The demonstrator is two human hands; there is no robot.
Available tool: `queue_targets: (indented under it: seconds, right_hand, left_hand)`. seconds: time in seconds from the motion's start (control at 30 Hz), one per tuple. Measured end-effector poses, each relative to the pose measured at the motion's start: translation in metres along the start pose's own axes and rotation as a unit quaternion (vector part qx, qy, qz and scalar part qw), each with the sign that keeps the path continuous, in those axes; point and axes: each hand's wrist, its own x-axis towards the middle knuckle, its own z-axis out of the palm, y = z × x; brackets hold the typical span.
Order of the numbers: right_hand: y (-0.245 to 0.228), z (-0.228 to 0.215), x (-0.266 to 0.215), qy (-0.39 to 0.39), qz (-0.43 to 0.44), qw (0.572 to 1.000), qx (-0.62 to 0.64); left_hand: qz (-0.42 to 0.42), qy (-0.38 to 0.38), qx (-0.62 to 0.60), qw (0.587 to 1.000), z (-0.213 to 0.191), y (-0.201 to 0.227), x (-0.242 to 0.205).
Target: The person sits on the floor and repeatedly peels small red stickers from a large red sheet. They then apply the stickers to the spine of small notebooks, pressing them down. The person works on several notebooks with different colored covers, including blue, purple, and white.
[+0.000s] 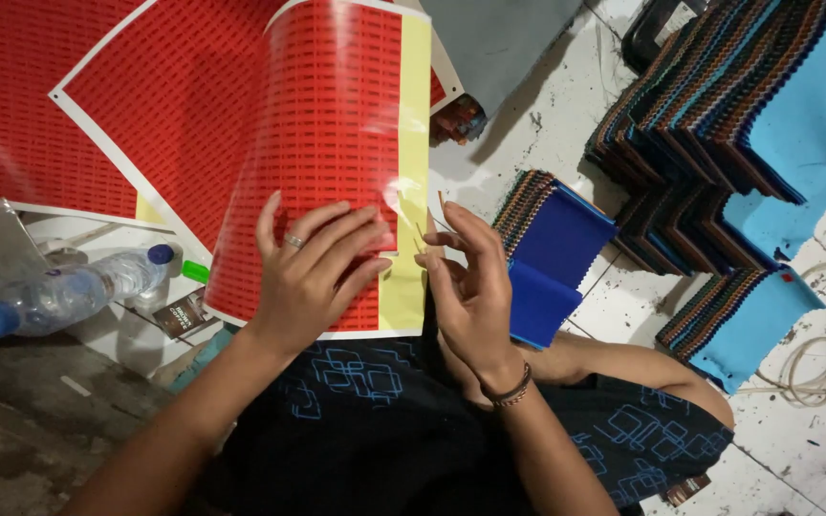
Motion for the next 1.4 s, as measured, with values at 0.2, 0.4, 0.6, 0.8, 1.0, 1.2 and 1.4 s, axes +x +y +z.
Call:
queue_targets:
  seconds: [0.2,0.4,0.6,0.8,1.0,1.2,1.4]
  right_hand:
    - [0.001,0.002,-0.003,0.001,0.023,1.0,0.022]
    - [-0.015,0.003,-0.002,0.03,0.133,0.974,0.183]
    - [-0.016,-0.019,-0.003,0.003,0.206,0.95,0.234]
    - [-0.024,-0.033,-0.004,0.007,0.211,0.951,0.226]
    - [-0.021,-0.082,0.005,0.089,0.185,0.971,0.122]
    - [0.037,-0.155,0.017,0.167,0.32,0.932,-0.025]
    - [0.11,-0.178,0.018,0.126,0.358,0.923,-0.055]
  left_hand:
    - [0.061,0.021,-0.027,0.998,0.009,-0.003,-0.007]
    - [0.156,0.073,-0.028,0.985,-0.013,0.008,-0.001]
    - [0.221,0.097,-0.002,0.97,-0.031,0.022,0.016]
    - [0.229,0.09,0.005,0.969,-0.024,0.033,0.025]
    - [0.15,0.007,-0.028,0.988,0.023,0.048,0.033]
    - [-0.084,-0.163,-0.288,0.94,0.093,0.102,0.072]
    - [-0.107,-0.234,-0.155,0.954,0.177,0.082,0.093]
